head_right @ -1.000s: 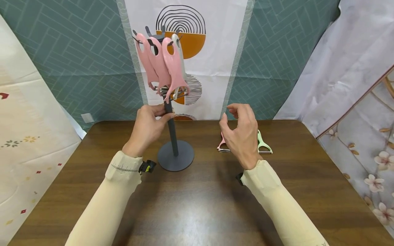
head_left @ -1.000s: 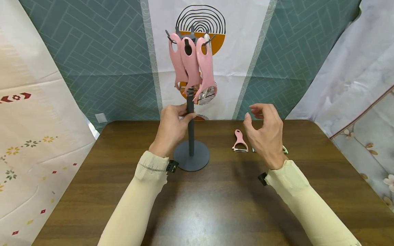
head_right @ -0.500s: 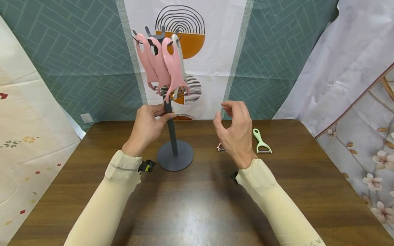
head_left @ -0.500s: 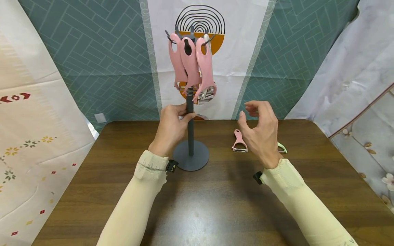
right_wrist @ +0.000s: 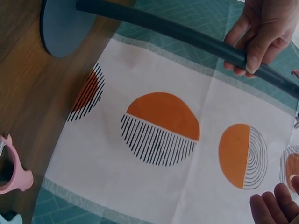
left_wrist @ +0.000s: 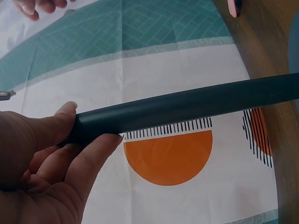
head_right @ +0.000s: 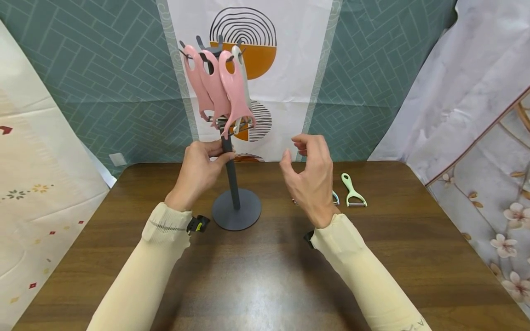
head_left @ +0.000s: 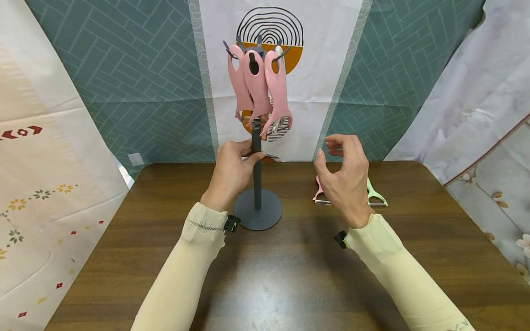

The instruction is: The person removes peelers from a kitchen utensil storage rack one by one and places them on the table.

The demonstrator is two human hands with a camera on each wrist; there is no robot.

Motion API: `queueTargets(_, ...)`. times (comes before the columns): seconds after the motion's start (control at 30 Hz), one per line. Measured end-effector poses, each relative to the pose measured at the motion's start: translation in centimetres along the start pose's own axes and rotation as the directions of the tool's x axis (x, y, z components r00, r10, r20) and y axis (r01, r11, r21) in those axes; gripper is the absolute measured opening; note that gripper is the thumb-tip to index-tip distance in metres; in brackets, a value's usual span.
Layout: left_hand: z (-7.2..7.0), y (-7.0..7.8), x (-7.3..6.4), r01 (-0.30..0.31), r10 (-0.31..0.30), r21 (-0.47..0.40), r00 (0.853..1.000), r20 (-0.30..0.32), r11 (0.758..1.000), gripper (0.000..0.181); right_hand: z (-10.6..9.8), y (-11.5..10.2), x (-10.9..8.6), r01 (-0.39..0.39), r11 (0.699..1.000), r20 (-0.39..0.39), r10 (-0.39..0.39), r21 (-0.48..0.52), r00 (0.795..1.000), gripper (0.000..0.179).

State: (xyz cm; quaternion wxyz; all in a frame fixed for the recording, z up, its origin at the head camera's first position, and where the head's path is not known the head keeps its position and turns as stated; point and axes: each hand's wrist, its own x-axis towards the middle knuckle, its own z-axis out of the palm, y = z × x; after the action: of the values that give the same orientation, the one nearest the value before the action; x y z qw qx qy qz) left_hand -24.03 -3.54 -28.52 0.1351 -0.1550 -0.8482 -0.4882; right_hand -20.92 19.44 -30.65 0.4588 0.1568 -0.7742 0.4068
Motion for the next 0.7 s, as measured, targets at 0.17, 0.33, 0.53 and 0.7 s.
queueTargets(0.17,0.1,0.0,0.1,0.005,-0.005,0.002,1.000,0.000,1.000,0.030,0.5,-0.3,0.0,0.015,1.000,-0.007,-0.015,0.016,1.000,0.029)
queueTargets(0.33,0.2,-0.1,0.1,-0.004,0.004,0.004,1.000,-0.001,1.000,0.029,1.0,-0.7,0.1,0.031,0.999,-0.031,-0.030,0.031,0.999,0.031)
queueTargets(0.53,0.2,-0.1,0.1,-0.007,0.007,0.009,1.000,-0.003,1.000,0.028,1.2,-1.2,0.4,0.038,0.998,-0.047,-0.036,0.057,0.998,0.031)
queueTargets(0.7,0.2,-0.1,0.0,0.000,0.000,0.007,1.000,-0.007,1.000,0.025,1.5,-1.7,0.5,0.039,0.996,-0.054,-0.035,0.076,0.998,0.031)
